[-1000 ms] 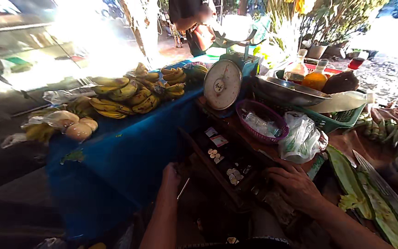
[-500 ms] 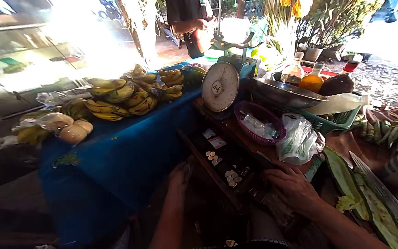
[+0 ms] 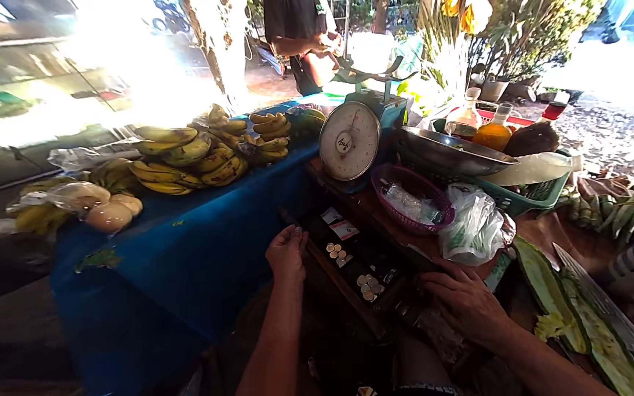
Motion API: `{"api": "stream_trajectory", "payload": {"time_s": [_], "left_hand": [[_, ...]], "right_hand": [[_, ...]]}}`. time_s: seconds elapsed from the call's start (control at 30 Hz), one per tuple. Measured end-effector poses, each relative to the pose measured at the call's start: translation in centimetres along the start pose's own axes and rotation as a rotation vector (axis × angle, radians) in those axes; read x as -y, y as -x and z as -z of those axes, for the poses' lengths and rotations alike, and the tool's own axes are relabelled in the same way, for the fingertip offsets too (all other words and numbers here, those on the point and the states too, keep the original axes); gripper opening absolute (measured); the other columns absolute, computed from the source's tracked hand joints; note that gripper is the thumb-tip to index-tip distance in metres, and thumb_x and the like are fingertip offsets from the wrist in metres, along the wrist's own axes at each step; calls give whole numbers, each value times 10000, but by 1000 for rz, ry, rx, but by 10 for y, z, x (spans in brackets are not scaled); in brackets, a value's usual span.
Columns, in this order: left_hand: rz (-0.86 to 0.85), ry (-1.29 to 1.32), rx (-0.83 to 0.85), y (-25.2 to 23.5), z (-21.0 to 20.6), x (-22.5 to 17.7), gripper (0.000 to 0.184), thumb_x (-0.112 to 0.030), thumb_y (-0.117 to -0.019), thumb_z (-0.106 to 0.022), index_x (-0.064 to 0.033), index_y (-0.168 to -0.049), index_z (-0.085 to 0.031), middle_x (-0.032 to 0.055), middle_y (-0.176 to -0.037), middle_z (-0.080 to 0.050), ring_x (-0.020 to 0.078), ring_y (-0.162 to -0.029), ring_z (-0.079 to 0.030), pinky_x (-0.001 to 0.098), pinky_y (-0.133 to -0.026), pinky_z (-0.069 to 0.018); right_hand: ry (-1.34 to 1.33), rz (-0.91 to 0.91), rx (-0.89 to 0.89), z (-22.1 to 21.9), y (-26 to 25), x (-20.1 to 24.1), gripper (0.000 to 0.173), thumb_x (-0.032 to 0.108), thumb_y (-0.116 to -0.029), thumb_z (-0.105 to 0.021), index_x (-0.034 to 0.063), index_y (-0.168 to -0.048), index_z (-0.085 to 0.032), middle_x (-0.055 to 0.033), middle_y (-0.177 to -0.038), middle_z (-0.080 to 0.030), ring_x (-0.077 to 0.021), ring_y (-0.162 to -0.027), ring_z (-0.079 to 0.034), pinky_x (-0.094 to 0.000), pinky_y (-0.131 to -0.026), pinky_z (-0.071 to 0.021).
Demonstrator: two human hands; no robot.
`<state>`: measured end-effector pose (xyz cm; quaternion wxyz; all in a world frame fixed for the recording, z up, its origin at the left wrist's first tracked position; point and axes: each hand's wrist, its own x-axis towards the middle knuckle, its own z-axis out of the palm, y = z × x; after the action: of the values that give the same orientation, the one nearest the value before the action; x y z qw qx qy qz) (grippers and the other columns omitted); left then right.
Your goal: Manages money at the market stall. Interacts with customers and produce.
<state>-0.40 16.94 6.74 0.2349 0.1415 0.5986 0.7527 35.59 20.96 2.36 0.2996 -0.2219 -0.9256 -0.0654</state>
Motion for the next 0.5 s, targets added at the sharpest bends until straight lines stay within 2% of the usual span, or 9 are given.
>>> {"api": "stream_trajectory", "payload": {"time_s": [0.13,0.2,0.3,0.37,0.5], "left_hand": [[-79,-162,102,-10,-29,5,289,60,-970,-623,92,-1255,-591,214,-1145,-639,190,-931,-699,304,-844,-600],[-162,-460,148,-19,-40,9,278,-13,-998,-611,47,-1268,-632,217,-1192,-666,227,-1021,-699,366,-928,-577],[-302,-915,272,-28,-53,8,292,-80,-1045,-524,11,-1286,-662,232,-1232,-679,354,-1173,-648,527,-1043,-483],[-303,-1108,379,-33,-61,9,298,-83,-1062,-486,6,-1284,-664,239,-1237,-674,384,-1200,-634,544,-1060,-471],[-291,-1274,459,-37,-67,17,266,-62,-1016,-549,2,-1234,-688,239,-1211,-682,394,-1180,-643,570,-1029,-489]], "right_hand": [[-3,0,12,1,0,0,268,244,-993,-497,196,-1056,-753,49,-1235,-727,-277,-1307,-582,-475,-1059,-467],[-4,-7,25,2,0,1,262,243,-986,-505,199,-1060,-752,51,-1238,-725,-273,-1305,-582,-478,-1055,-472],[-1,-10,38,3,0,2,260,245,-988,-509,200,-1066,-752,47,-1240,-724,-278,-1302,-585,-489,-1044,-480],[3,-5,32,3,0,2,260,245,-986,-509,201,-1060,-754,47,-1239,-725,-281,-1301,-586,-488,-1048,-478],[7,-4,48,4,1,3,266,249,-986,-507,200,-1072,-754,41,-1256,-719,-293,-1313,-576,-499,-1062,-469]]}}
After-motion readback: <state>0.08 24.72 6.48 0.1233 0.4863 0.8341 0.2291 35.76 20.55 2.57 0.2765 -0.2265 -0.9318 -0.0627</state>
